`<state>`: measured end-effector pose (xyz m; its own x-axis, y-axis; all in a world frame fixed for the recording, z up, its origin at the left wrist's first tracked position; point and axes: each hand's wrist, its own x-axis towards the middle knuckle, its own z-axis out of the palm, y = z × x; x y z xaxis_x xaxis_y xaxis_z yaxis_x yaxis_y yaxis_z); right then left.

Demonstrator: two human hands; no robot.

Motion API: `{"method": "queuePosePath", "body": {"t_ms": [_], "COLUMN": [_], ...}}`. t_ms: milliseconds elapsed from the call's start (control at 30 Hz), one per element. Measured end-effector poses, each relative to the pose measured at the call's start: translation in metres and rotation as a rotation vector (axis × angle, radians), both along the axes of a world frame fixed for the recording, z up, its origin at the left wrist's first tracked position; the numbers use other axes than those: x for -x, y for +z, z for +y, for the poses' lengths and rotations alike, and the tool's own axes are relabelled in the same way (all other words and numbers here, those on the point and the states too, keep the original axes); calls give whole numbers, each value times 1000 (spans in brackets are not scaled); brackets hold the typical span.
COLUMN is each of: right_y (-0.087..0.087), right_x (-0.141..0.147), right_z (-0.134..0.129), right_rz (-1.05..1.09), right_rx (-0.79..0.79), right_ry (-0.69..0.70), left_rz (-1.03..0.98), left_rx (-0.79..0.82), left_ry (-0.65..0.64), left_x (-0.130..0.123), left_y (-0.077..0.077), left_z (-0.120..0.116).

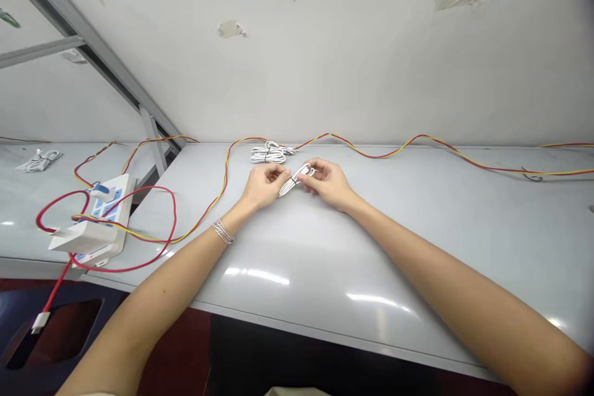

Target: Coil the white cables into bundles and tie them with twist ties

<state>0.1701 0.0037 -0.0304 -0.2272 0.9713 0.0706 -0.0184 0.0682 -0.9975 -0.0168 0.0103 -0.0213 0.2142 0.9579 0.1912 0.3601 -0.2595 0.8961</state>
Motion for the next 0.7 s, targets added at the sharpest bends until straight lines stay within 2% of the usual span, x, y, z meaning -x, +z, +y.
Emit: {"method": "queuePosePath", "body": {"t_ms": [267,367,467,600,700], "right_y": [-9,-11,-15,-17,-15], "right_x": [4,0,-3,-2,0], "right_z": [5,11,17,16,10], "right_rz": [162,259,277,35,-216], "right_rx": [-116,-112,-79,-100,-275], "right_ry": [-229,-342,-455,-433,-418], "left_rz": [198,265,241,74,-50], "left_rx": [-24,-6,4,-20,-19], "left_ry": [135,191,210,155,110], "left_x": [4,6,9,10,7], "left_y": [0,1,-1,-6,-9], "left_z": [4,6,10,14,14]}}
